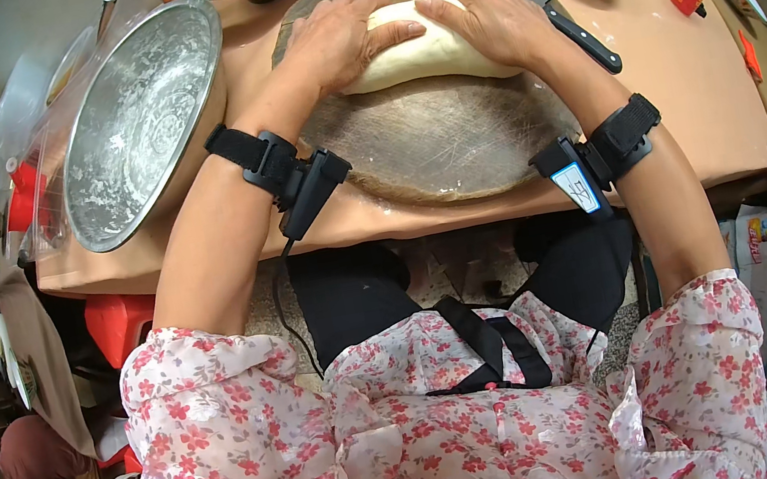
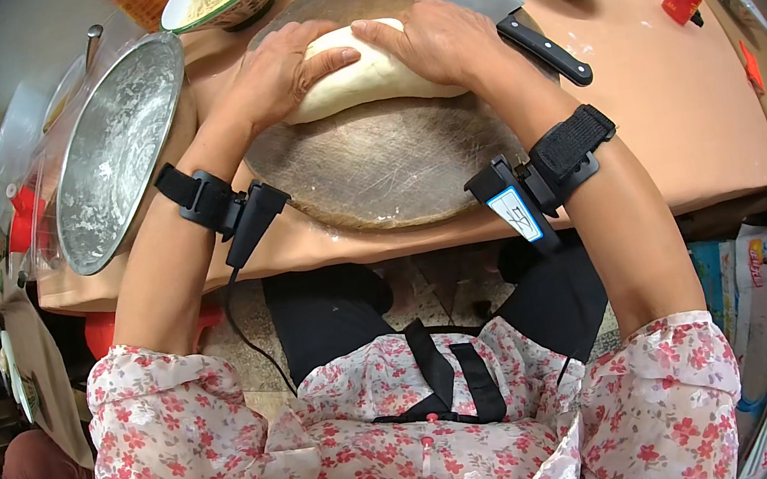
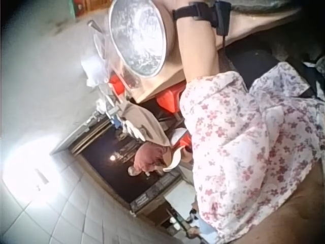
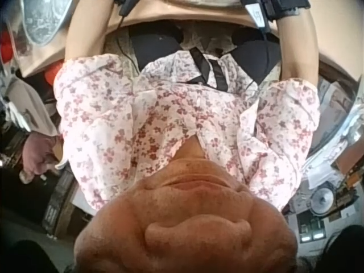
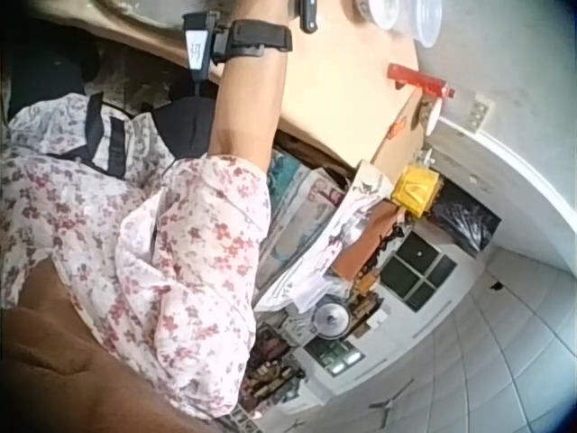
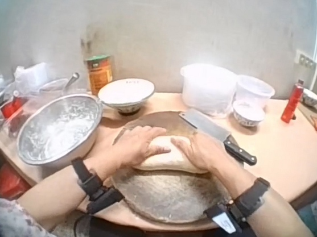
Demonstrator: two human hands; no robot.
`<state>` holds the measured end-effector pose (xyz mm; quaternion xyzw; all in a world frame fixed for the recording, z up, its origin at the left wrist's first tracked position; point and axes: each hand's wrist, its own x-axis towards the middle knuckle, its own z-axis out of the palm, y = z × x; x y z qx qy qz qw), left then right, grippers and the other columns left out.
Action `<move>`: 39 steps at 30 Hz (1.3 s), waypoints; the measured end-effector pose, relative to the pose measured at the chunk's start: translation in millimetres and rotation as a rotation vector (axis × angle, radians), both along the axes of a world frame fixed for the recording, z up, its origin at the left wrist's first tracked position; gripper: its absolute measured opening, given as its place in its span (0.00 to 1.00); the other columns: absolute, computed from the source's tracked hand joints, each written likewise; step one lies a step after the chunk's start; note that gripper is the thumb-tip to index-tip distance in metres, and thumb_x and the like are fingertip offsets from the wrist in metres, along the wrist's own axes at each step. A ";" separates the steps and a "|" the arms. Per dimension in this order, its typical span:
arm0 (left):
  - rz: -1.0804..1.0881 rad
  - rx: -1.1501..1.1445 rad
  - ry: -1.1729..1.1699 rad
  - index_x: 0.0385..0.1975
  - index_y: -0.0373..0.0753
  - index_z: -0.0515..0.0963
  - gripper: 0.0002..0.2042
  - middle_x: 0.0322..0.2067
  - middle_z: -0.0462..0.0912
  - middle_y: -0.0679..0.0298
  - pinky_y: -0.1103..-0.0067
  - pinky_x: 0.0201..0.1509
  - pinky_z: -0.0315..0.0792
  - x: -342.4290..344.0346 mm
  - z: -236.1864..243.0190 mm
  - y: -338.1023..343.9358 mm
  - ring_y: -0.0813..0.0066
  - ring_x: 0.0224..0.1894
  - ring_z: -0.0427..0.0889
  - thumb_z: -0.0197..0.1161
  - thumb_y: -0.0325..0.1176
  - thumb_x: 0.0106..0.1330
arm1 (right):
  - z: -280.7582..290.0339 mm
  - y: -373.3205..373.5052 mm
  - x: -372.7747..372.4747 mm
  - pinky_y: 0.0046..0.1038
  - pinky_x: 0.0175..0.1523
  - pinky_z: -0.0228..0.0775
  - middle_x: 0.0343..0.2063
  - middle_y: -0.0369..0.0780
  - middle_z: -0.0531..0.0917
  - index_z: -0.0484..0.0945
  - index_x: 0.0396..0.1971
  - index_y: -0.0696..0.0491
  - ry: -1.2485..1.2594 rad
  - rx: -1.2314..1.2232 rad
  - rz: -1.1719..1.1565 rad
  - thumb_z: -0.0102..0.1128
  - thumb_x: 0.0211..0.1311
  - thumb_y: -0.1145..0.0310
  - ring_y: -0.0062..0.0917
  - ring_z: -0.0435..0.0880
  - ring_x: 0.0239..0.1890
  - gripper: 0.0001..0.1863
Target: Cutting and kneading dough on a wooden board.
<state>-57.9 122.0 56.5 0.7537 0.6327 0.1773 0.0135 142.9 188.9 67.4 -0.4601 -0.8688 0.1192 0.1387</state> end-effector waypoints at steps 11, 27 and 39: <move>-0.116 0.324 0.065 0.66 0.53 0.63 0.29 0.53 0.74 0.59 0.62 0.56 0.65 20.8 -24.1 -42.7 0.54 0.53 0.72 0.56 0.53 0.67 | -36.2 -40.1 19.4 0.39 0.51 0.69 0.46 0.41 0.80 0.73 0.57 0.44 0.248 0.460 0.181 0.50 0.66 0.45 0.40 0.76 0.46 0.26; -0.232 -0.108 -0.154 0.57 0.47 0.74 0.32 0.50 0.79 0.56 0.64 0.59 0.66 10.8 16.7 -70.6 0.55 0.56 0.75 0.64 0.59 0.56 | 7.1 -68.4 34.2 0.44 0.50 0.71 0.40 0.51 0.83 0.74 0.55 0.50 0.047 -0.078 0.296 0.50 0.58 0.31 0.47 0.81 0.46 0.39; 0.071 0.154 0.057 0.47 0.44 0.77 0.18 0.41 0.80 0.55 0.60 0.48 0.70 38.2 3.0 -53.8 0.52 0.45 0.78 0.44 0.47 0.73 | 12.7 -54.6 10.1 0.42 0.43 0.73 0.30 0.45 0.85 0.84 0.37 0.46 -0.027 0.239 0.108 0.44 0.68 0.44 0.43 0.82 0.39 0.24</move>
